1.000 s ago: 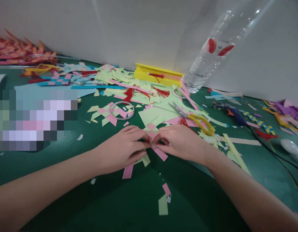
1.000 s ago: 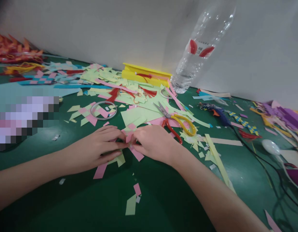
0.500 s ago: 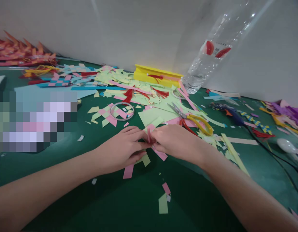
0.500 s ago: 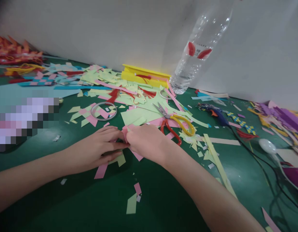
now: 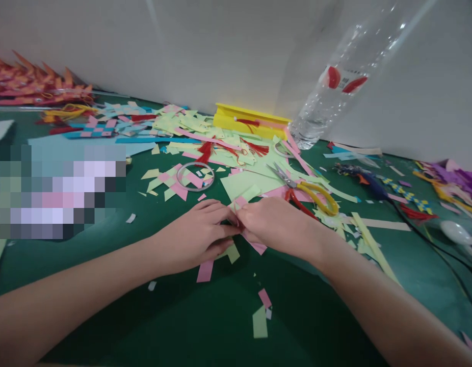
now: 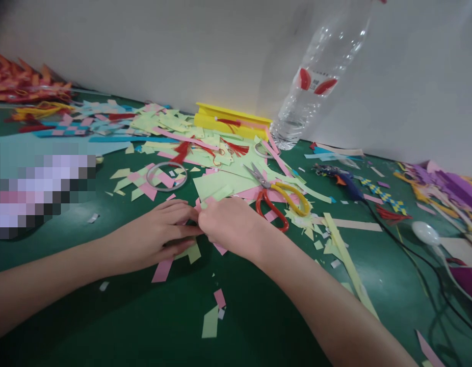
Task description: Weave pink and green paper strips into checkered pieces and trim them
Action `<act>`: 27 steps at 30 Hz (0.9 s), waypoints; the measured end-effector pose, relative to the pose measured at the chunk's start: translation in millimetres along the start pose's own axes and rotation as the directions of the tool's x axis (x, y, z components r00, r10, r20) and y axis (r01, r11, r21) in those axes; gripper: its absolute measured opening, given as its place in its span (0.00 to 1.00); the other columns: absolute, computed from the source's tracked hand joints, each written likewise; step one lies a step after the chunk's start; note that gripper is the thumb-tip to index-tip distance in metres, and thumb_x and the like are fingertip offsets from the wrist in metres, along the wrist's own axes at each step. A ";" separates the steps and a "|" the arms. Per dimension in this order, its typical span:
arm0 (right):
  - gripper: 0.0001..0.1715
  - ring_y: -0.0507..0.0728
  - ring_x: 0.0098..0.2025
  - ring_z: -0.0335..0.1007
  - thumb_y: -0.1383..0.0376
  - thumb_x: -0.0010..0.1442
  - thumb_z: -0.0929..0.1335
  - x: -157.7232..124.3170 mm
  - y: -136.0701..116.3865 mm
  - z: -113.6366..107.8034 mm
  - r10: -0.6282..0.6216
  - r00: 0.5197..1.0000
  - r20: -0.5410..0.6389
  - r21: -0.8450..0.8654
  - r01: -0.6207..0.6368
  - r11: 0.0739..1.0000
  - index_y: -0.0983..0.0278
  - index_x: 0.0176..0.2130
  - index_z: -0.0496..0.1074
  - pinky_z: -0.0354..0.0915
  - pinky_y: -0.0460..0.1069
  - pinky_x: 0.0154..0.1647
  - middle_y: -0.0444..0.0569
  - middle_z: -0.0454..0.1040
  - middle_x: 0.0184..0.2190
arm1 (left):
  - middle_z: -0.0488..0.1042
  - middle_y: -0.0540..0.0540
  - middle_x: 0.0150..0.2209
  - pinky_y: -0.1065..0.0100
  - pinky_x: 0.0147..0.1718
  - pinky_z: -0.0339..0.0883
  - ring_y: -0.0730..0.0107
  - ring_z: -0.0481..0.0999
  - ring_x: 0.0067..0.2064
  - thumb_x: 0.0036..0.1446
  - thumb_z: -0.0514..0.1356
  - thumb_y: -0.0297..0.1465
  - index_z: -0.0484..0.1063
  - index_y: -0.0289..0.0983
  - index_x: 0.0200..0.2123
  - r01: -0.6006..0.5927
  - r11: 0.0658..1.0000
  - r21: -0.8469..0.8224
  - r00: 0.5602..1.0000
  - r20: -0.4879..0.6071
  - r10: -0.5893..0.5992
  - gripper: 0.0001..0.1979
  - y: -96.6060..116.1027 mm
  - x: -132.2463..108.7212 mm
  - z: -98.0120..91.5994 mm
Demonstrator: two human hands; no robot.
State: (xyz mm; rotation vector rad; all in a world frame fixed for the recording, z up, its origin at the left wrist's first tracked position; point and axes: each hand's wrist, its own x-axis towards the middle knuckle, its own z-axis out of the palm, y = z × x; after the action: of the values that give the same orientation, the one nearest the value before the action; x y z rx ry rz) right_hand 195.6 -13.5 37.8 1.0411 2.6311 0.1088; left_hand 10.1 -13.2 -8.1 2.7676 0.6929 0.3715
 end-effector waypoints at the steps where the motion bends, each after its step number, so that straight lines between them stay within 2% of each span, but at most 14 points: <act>1: 0.06 0.50 0.17 0.56 0.75 0.53 0.63 -0.2 0.2 0.3 0.005 1.000 0.001 0.003 -0.005 1.000 0.69 0.32 0.69 0.41 0.47 0.16 0.46 0.67 0.21 | 0.71 0.43 0.46 0.54 0.53 0.59 0.58 0.66 0.51 0.60 0.55 0.26 0.73 0.39 0.49 -0.001 1.000 -0.001 1.000 -0.002 0.001 0.14 0.0 0.0 0.0; 7: 0.06 0.49 0.19 0.58 0.74 0.55 0.63 -1.2 2.3 0.6 0.024 1.000 0.002 0.068 -0.024 0.997 0.69 0.33 0.69 0.42 0.46 0.18 0.46 0.69 0.22 | 0.71 0.43 0.46 0.55 0.53 0.59 0.59 0.66 0.50 0.61 0.55 0.27 0.73 0.38 0.48 -0.014 1.000 -0.004 1.000 -0.017 0.013 0.13 -0.4 -0.7 0.6; 12: 0.06 0.51 0.23 0.64 0.72 0.56 0.63 -1.4 2.9 -4.4 0.037 0.997 0.061 0.143 -0.045 0.989 0.69 0.31 0.70 0.44 0.46 0.20 0.48 0.72 0.26 | 0.71 0.43 0.45 0.56 0.53 0.59 0.59 0.67 0.50 0.61 0.55 0.28 0.73 0.37 0.48 -0.020 1.000 0.000 1.000 -0.022 0.020 0.13 -0.7 -1.5 1.4; 16: 0.05 0.51 0.24 0.64 0.70 0.56 0.65 -1.9 3.8 -6.1 0.044 0.993 0.107 0.209 -0.066 0.976 0.69 0.30 0.70 0.46 0.47 0.21 0.49 0.73 0.27 | 0.71 0.42 0.45 0.56 0.52 0.60 0.59 0.67 0.49 0.60 0.55 0.27 0.73 0.37 0.48 -0.020 1.000 0.007 0.999 -0.027 0.020 0.14 -0.7 -2.1 1.7; 27: 0.06 0.52 0.26 0.65 0.70 0.57 0.63 -7.0 7.6 2.6 0.016 1.000 0.020 0.263 -0.020 0.965 0.68 0.31 0.69 0.49 0.47 0.23 0.47 0.73 0.29 | 0.71 0.43 0.45 0.56 0.51 0.60 0.60 0.68 0.48 0.61 0.55 0.27 0.73 0.36 0.47 -0.033 0.999 0.007 0.999 -0.038 0.033 0.13 -0.3 -1.9 1.7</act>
State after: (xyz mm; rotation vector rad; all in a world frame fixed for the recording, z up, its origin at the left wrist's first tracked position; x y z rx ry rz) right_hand 206.3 -12.7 38.5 1.1423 2.6712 -0.2522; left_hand 8.9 -14.3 -10.2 2.7879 0.6590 0.4301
